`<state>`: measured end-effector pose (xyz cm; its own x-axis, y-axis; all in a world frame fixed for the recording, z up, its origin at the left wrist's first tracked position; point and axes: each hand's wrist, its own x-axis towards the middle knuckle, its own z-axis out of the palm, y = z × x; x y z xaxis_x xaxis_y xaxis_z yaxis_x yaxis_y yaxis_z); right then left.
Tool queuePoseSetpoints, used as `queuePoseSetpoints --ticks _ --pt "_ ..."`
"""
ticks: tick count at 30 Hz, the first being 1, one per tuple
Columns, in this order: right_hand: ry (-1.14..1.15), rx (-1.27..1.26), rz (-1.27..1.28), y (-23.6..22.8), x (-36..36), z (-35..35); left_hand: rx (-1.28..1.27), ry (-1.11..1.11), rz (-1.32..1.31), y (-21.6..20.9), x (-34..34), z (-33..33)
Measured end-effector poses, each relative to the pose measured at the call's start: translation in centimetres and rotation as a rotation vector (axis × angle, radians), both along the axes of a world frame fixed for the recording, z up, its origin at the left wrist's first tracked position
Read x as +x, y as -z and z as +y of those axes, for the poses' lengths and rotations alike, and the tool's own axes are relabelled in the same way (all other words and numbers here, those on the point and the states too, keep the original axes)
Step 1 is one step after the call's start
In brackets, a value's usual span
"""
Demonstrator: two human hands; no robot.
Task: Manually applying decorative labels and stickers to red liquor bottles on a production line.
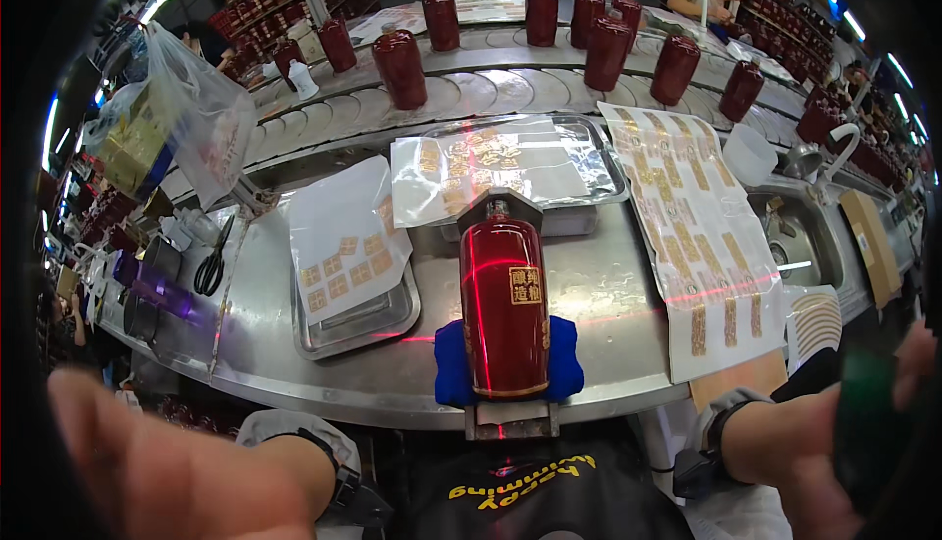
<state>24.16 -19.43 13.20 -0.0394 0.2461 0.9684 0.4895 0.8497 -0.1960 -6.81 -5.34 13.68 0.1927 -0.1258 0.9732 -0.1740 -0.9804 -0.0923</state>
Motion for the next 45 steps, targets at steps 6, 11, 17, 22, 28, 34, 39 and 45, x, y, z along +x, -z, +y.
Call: queuePoseSetpoints --ticks 6,11,17,22,28,34,39,45 --pt "0.158 -0.722 0.089 8.2 -1.0 6.3 -0.955 -0.071 0.071 11.0 7.3 2.0" --pt "0.097 -0.922 0.190 16.6 -2.9 9.9 -1.285 0.059 0.369 17.1 8.8 2.7" --pt "0.169 -0.829 0.079 16.8 -3.7 10.0 -1.612 0.424 0.150 17.7 8.7 3.6" --pt "0.251 -0.685 -0.210 15.5 -4.2 9.5 -1.312 -0.010 0.344 17.4 9.9 4.4" --pt "0.239 -0.743 -0.264 15.5 -4.5 9.8 -1.546 0.203 0.261 17.4 9.8 4.8" --pt "0.234 -0.744 -0.251 15.2 -4.8 10.1 -1.616 0.334 0.278 17.5 9.1 5.5" --pt "0.240 -0.736 -0.294 14.9 -4.9 10.1 -1.620 0.493 0.239 17.4 8.8 5.3" --pt "0.224 -0.739 -0.282 15.1 -4.7 10.2 -1.594 0.531 0.218 17.8 8.9 5.1"
